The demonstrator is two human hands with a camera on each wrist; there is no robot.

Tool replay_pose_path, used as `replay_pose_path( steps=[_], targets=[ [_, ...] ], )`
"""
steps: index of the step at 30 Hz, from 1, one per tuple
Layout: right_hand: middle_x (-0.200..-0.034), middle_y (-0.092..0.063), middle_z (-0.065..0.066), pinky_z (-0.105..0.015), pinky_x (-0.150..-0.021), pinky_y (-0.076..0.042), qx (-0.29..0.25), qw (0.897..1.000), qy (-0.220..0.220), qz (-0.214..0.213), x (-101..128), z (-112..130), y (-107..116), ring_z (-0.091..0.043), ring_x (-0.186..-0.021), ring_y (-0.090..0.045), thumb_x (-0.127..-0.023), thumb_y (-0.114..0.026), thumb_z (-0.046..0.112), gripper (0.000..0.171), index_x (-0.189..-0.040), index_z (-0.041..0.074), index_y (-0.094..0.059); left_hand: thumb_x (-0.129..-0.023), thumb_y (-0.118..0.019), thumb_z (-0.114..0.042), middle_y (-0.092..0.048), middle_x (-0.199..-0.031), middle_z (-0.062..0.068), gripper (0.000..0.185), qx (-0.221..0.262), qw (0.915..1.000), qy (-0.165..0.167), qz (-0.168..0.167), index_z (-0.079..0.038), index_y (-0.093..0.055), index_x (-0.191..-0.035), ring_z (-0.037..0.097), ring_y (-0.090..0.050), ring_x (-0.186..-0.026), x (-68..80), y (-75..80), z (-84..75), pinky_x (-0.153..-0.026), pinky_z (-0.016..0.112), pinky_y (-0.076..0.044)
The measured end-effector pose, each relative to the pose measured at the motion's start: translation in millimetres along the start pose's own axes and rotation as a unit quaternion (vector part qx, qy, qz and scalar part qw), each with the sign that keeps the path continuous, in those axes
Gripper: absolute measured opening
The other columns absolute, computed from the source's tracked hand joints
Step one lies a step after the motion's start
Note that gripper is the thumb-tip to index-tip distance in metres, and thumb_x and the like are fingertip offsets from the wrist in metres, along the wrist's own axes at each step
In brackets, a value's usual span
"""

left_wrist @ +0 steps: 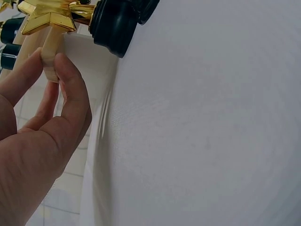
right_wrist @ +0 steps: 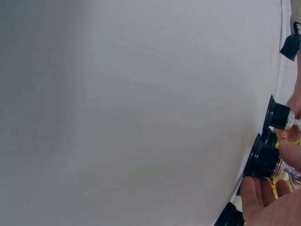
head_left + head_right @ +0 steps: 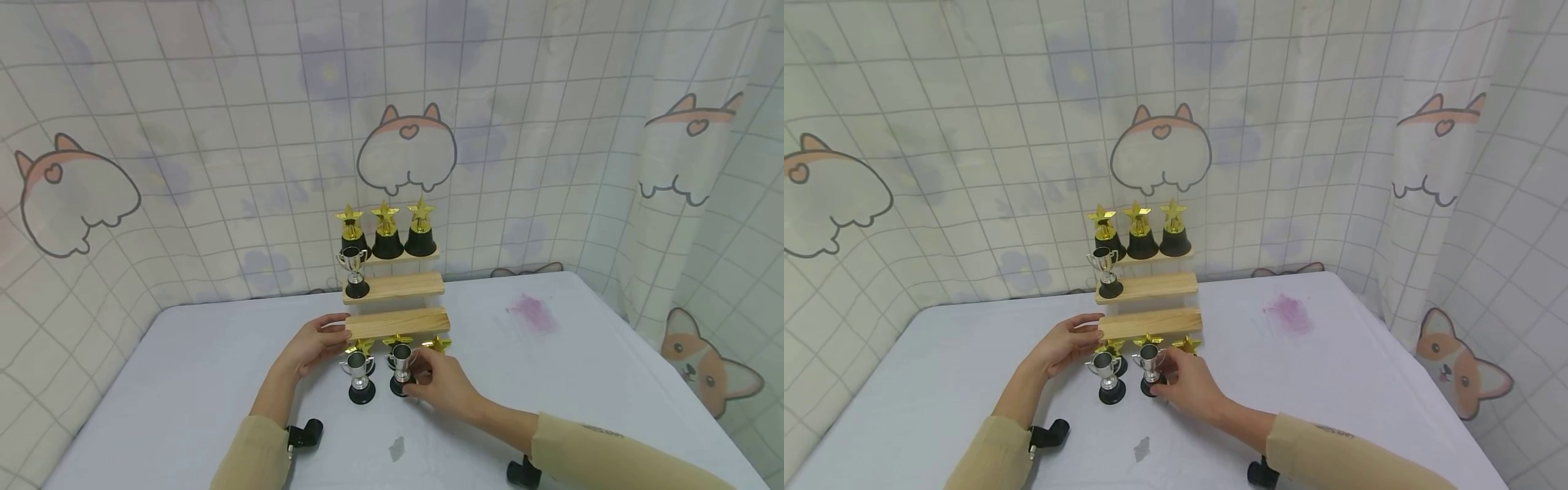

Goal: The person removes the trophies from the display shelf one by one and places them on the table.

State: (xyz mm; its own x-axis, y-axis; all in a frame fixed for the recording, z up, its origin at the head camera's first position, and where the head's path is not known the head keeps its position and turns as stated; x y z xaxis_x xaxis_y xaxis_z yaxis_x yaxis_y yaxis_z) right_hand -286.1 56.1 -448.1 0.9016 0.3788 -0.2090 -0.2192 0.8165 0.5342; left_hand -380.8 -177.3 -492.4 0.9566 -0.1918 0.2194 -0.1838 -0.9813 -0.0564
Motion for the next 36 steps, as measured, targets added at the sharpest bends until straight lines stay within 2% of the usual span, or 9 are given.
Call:
replay_pose_path(
  steps=[8,14,23,26,31,36],
  targets=[
    [-0.107,-0.07,-0.009,-0.038,-0.086,-0.061,0.006,1.0,0.011,-0.002,7,-6,5,-0.03,-0.099,-0.069,-0.081,-0.085,0.0,0.036,-0.11,0.004,-0.064,-0.096,-0.069,0.0,-0.056,-0.135,0.024,0.057,0.002,1.0,0.0,-0.004,0.002,-0.046,-0.148,0.021,-0.068,-0.102,-1.2,0.2,2.0,-0.093,0.034,-0.058],
    [-0.102,-0.07,-0.01,-0.037,-0.084,-0.061,0.008,1.0,0.006,-0.002,14,-12,12,-0.029,-0.094,-0.068,-0.08,-0.086,0.001,0.036,-0.109,0.0,-0.065,-0.096,-0.069,0.001,-0.056,-0.135,0.025,0.057,0.003,1.0,0.0,-0.004,0.002,-0.047,-0.148,0.021,-0.068,-0.103,-1.0,0.0,1.6,-0.094,0.034,-0.058],
    [-0.099,-0.068,-0.013,-0.037,-0.08,-0.062,-0.001,1.0,0.029,0.003,23,-1,29,-0.029,-0.091,-0.068,-0.081,-0.083,-0.003,0.031,-0.107,-0.002,-0.065,-0.096,-0.069,0.001,-0.056,-0.135,0.025,0.057,-0.001,1.0,0.0,-0.004,0.003,-0.047,-0.148,0.021,-0.068,-0.102,-1.0,-0.2,1.8,-0.093,0.034,-0.059],
    [-0.098,-0.068,-0.012,-0.039,-0.079,-0.062,0.007,0.999,0.033,0.008,26,2,33,-0.025,-0.089,-0.067,-0.083,-0.082,-0.002,0.026,-0.104,-0.001,-0.066,-0.096,-0.07,0.0,-0.056,-0.135,0.025,0.057,-0.001,1.0,0.0,-0.005,0.002,-0.047,-0.148,0.021,-0.068,-0.102,-1.1,0.1,1.6,-0.093,0.035,-0.058],
    [-0.096,-0.069,-0.01,-0.034,-0.076,-0.062,0.029,0.998,0.052,0.008,26,6,41,-0.015,-0.086,-0.067,-0.085,-0.08,0.0,0.02,-0.101,0.002,-0.067,-0.096,-0.07,0.001,-0.056,-0.135,0.025,0.057,-0.001,1.0,0.0,-0.005,0.002,-0.047,-0.148,0.022,-0.068,-0.103,-1.0,0.2,1.2,-0.094,0.035,-0.058],
    [-0.095,-0.071,-0.007,-0.032,-0.074,-0.061,0.042,0.997,0.068,-0.003,21,10,52,-0.013,-0.085,-0.067,-0.088,-0.078,0.001,0.016,-0.101,0.004,-0.068,-0.096,-0.07,0.001,-0.056,-0.134,0.026,0.056,0.001,1.0,-0.002,-0.004,0.003,-0.047,-0.148,0.023,-0.068,-0.103,-0.8,-0.2,0.4,-0.094,0.036,-0.058]
  ],
)
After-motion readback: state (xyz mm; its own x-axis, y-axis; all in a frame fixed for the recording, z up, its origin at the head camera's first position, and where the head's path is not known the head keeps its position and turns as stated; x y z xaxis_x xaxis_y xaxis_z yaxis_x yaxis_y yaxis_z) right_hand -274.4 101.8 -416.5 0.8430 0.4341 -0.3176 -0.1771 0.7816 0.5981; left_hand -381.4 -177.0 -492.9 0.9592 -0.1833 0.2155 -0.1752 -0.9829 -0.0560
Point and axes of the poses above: each hand's wrist, its own x-axis away from the middle knuckle, its own y-axis out of the back of the hand, z = x × y, the point moved 9 cm from there along -x, towards the middle knuckle
